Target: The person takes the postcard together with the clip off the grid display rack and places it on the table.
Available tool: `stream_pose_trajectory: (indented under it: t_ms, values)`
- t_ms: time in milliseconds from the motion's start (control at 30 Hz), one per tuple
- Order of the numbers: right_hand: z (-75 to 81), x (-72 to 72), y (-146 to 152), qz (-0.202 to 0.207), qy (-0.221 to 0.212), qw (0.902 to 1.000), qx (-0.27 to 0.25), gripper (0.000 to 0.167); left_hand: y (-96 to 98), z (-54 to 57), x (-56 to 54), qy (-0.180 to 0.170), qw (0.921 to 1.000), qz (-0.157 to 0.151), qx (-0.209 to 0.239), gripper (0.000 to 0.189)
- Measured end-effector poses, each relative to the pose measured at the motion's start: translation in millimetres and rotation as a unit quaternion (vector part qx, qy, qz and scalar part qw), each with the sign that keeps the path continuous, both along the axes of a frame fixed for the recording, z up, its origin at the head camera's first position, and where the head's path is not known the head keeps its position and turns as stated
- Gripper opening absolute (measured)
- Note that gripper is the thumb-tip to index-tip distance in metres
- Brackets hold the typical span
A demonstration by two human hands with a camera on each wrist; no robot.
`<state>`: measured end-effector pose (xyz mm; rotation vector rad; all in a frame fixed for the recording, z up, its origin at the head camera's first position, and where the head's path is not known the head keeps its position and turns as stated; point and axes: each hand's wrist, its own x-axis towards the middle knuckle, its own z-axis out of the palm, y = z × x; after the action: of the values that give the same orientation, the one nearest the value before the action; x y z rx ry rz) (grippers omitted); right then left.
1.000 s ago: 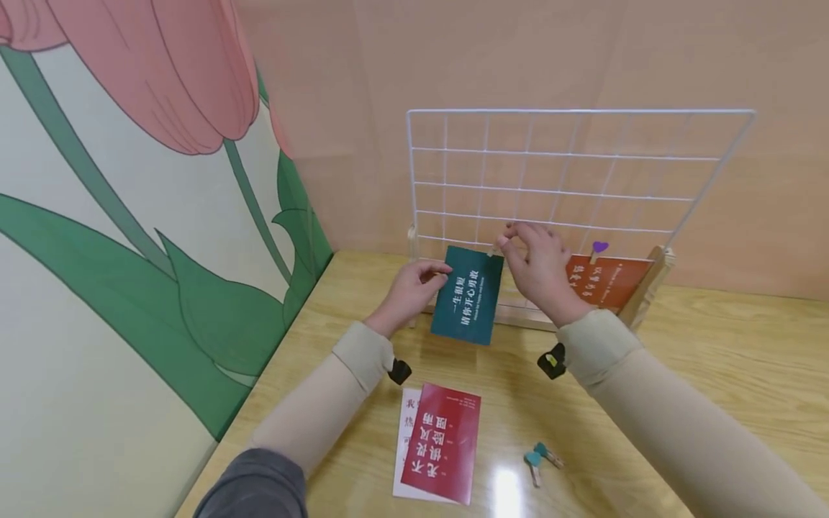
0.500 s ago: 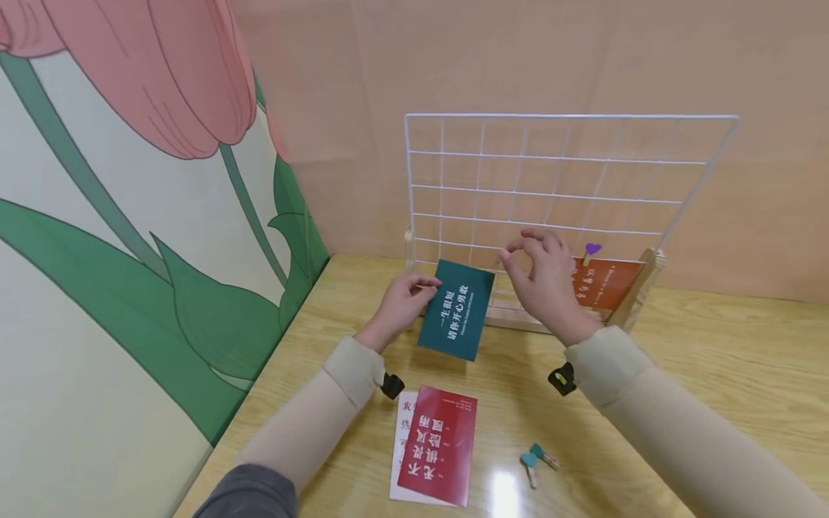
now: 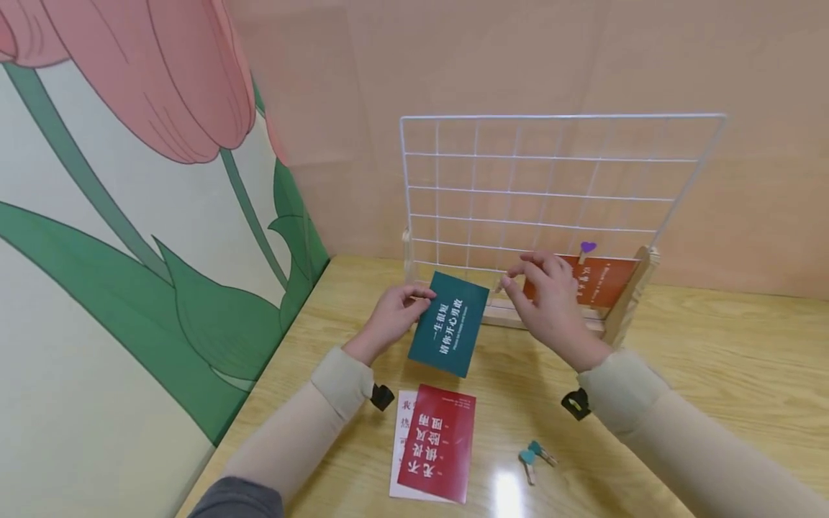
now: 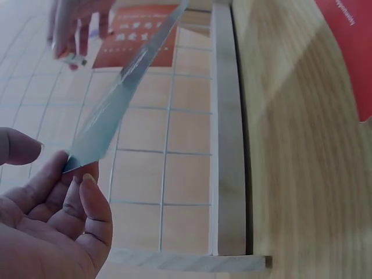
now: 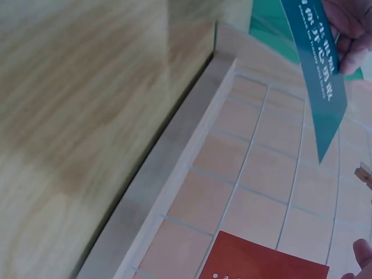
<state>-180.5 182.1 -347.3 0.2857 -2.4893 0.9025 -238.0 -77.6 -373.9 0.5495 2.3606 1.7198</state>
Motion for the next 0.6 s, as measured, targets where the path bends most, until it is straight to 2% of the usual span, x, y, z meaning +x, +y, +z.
stream_pose_trajectory:
  t_ms: [167,400,600]
  values:
    - [-5.9,15.0,2,0.036,0.005,0.9991,0.021,0.014,-5.0,-2.9,6.1,-0.001,0.9999,-0.006,-0.012,0.02]
    - [-15.3,39.7,7,0.083,-0.045,0.9944,0.047,0.008,-13.2,-8.0,15.5,-0.008,0.9997,-0.013,-0.021,0.019]
    - [-21.2,59.0,10,0.11,-0.057,0.9894,0.075,0.005,-19.4,-10.5,21.0,-0.01,0.997,-0.051,-0.058,0.021]
